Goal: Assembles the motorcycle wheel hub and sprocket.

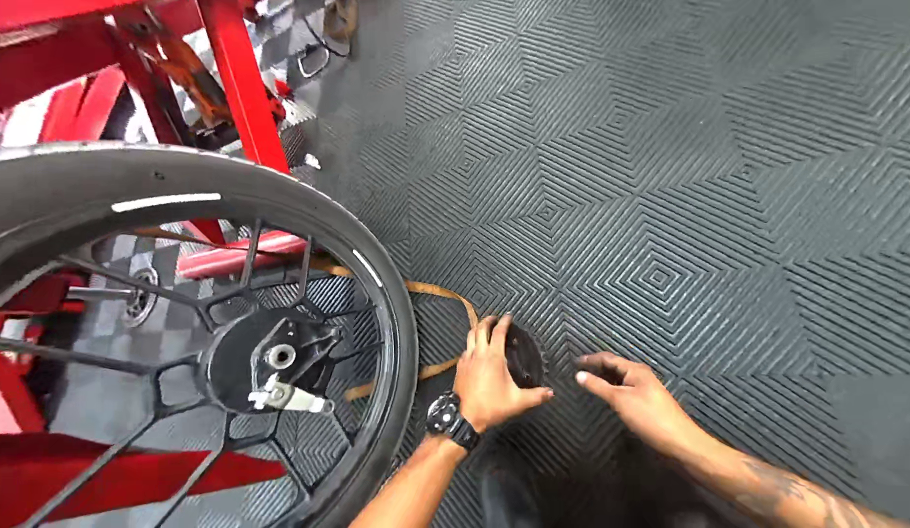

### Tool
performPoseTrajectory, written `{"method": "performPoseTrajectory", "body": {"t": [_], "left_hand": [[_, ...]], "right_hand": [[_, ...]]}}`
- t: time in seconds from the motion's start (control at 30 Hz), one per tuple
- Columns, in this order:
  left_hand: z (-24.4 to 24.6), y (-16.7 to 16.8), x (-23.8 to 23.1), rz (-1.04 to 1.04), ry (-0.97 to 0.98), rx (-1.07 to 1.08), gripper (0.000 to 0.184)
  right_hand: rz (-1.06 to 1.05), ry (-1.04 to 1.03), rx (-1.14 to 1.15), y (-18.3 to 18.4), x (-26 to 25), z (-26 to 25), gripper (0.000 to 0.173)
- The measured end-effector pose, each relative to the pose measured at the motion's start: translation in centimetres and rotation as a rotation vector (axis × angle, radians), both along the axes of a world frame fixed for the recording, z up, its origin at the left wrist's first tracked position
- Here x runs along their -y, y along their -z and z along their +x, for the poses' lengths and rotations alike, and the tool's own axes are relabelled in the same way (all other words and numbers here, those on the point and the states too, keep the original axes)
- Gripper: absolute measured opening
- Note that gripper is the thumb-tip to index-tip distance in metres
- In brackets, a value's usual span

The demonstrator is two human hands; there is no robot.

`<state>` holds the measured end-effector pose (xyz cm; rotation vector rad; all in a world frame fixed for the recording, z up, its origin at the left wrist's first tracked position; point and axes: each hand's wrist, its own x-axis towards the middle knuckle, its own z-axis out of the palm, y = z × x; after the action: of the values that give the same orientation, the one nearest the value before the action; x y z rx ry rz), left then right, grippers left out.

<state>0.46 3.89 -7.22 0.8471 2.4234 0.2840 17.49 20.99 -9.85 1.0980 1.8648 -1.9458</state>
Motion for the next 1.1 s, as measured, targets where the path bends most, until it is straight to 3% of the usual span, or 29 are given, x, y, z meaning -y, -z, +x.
{"method": "performPoseTrajectory", "body": {"t": [0.07,0.17,0.37,0.53,0.8,0.9,1.0,1.1], "left_hand": [[0.3,1.1,-0.2,-0.101,0.093,-0.065,0.126],[0.4,2.7,0.0,-0.109,0.110,-0.096,0.128],[0.6,3.6,1.6,0.196,-0.052,-0.052,0.134],[1.9,3.2,2.9,0.360,-0.175,0.002,0.136],[2.4,2.6,3.8,0.270,-0.188,0.114,0.138],[2.4,3.5,5.3,0.388,-0.193,0.217,0.123],[2.6,4.4,6.6,0.553,-0.188,0.235,0.093],[2.4,4.4,6.6,0.540,-0.203,0.247,0.061]], "right_hand": [[-0.060,0.002,0.030,0.1,0.5,0.0,0.027],[-0.247,0.045,0.061,1.0,1.3,-0.6,0.045],[-0.504,0.142,0.033,2.5,3.4,-2.5,0.065],[-0.568,0.158,-0.091,1.3,4.5,-3.6,0.058],[-0.499,0.087,-0.111,2.7,4.6,-3.3,0.066],[-0.442,0.054,-0.083,3.8,4.1,-2.6,0.067],[-0.386,0.021,-0.107,4.8,4.1,-2.6,0.066],[-0.353,0.013,-0.128,5.4,4.2,-2.7,0.067]]}}
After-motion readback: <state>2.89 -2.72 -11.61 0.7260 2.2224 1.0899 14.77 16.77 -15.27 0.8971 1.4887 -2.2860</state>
